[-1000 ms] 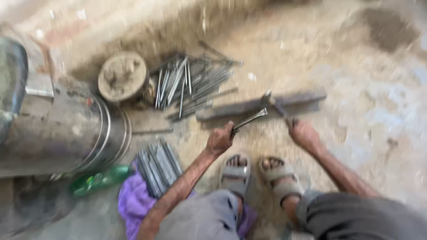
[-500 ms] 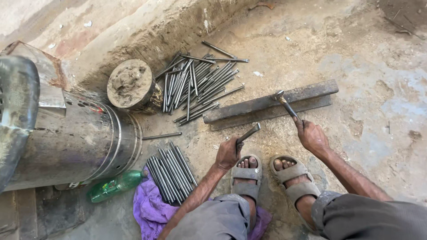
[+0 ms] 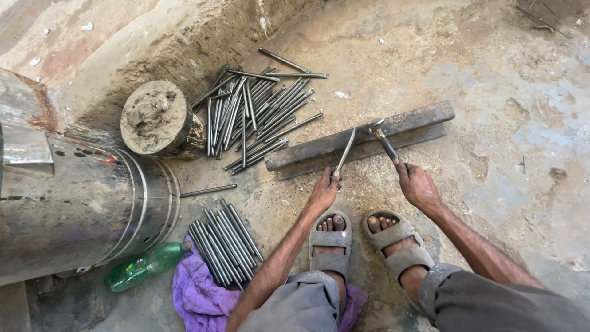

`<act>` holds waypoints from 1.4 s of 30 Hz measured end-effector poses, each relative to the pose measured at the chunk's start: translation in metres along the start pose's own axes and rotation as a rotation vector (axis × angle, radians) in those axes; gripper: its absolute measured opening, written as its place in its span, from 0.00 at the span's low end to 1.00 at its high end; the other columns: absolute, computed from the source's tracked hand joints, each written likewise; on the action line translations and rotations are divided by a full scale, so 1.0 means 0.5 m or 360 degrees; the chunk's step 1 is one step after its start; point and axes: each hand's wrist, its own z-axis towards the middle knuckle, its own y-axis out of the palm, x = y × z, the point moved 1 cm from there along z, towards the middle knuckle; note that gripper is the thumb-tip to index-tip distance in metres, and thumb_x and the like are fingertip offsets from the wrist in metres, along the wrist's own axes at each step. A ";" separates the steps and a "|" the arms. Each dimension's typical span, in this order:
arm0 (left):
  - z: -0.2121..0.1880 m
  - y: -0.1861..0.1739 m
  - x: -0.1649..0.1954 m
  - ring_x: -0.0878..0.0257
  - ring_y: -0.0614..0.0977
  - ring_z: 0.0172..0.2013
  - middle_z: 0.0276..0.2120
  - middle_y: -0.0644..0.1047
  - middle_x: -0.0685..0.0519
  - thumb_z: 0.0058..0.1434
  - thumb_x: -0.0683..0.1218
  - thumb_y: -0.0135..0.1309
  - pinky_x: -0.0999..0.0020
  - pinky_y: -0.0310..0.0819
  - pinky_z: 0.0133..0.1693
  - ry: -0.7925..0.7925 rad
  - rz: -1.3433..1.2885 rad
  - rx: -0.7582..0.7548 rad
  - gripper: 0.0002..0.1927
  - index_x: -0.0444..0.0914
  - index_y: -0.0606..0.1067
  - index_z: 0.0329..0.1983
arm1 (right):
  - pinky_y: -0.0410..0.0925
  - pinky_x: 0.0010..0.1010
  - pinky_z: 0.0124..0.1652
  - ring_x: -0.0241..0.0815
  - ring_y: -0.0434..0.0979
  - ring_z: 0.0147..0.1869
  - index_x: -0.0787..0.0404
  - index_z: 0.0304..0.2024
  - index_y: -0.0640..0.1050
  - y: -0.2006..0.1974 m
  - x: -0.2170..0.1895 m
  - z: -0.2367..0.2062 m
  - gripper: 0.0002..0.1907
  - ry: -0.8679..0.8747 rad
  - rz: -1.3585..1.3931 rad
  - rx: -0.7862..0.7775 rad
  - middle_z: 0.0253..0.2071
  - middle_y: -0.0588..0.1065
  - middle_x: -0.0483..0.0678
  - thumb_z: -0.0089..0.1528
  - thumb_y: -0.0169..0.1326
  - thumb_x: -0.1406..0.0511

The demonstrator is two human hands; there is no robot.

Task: The person repeatedly hammers metal rods on an anvil to shape their ends. They pick up rods from a pile, position them on the anvil, and strike them with a hammer, then place the finished rods aside.

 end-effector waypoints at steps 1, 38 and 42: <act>0.003 -0.001 0.002 0.44 0.78 0.56 0.55 0.75 0.34 0.77 0.61 0.34 0.43 0.72 0.57 -0.0114 0.0047 -0.0015 0.33 0.29 0.63 0.68 | 0.55 0.38 0.18 0.37 0.59 0.17 0.64 0.36 0.80 -0.005 0.000 0.001 0.39 0.0069 0.0036 -0.0044 0.17 0.63 0.41 0.72 0.35 0.39; -0.009 -0.156 0.125 0.34 0.80 0.45 0.42 0.80 0.34 0.71 0.54 0.46 0.39 0.73 0.45 -0.0002 0.0631 0.0089 0.19 0.36 0.79 0.51 | 0.67 0.60 0.36 0.74 0.75 0.38 0.66 0.40 0.79 -0.076 -0.104 -0.015 0.32 -0.0638 -0.0139 0.0269 0.31 0.75 0.68 0.73 0.39 0.46; -0.145 -0.142 0.104 0.36 0.81 0.30 0.30 0.79 0.36 0.68 0.47 0.51 0.45 0.73 0.30 0.1025 0.0437 0.0480 0.14 0.34 0.78 0.50 | 0.69 0.61 0.36 0.72 0.79 0.36 0.62 0.42 0.79 -0.054 -0.052 0.012 0.29 -0.0384 -0.0370 0.0205 0.30 0.76 0.69 0.72 0.39 0.46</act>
